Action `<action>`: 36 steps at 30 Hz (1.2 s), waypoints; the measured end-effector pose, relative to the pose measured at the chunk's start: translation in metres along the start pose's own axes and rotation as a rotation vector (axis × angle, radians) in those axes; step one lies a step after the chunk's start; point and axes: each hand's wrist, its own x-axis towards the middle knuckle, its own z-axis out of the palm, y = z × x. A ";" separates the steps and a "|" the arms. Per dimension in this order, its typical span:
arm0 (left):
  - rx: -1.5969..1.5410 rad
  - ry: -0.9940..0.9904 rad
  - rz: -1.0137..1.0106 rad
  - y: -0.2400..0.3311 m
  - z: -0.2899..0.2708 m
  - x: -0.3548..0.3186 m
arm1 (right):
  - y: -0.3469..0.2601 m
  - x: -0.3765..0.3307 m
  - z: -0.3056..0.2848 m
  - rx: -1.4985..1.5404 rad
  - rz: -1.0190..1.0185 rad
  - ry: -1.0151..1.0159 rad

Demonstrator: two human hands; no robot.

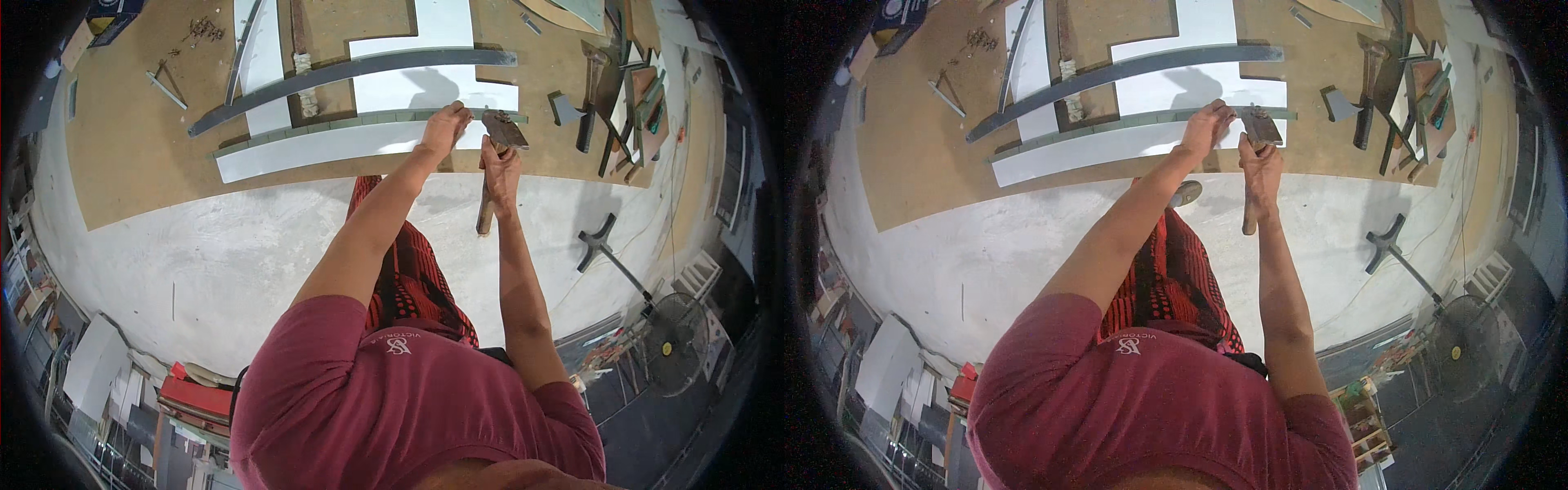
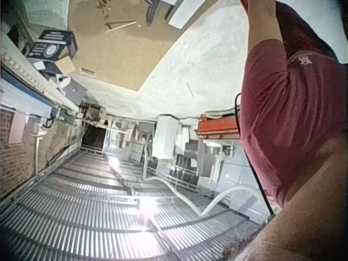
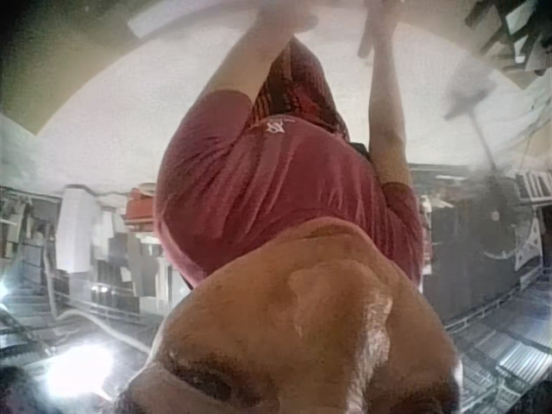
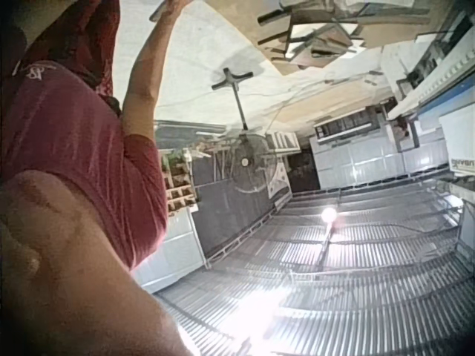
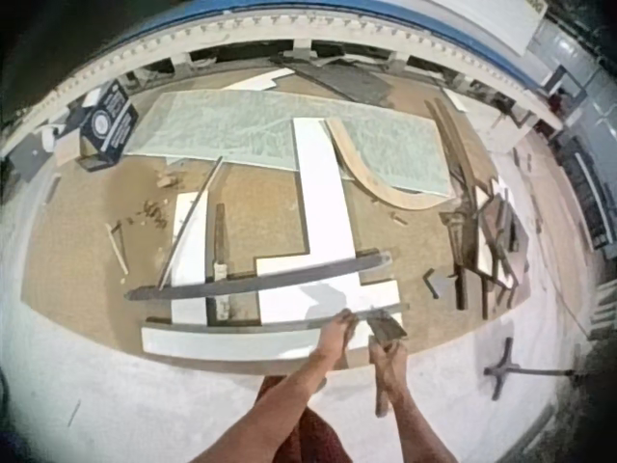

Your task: Fitting and hammering a curved metal strip onto a white wooden furniture component on a workshop table.

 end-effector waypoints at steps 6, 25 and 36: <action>0.055 0.030 0.038 -0.003 0.001 0.003 | 0.004 0.004 -0.001 0.053 0.020 -0.010; -0.094 0.144 -0.074 0.005 -0.002 0.008 | 0.034 0.001 -0.003 -0.065 0.062 0.045; 0.016 0.100 0.069 -0.004 0.003 0.005 | 0.044 -0.003 -0.004 -0.051 0.037 0.030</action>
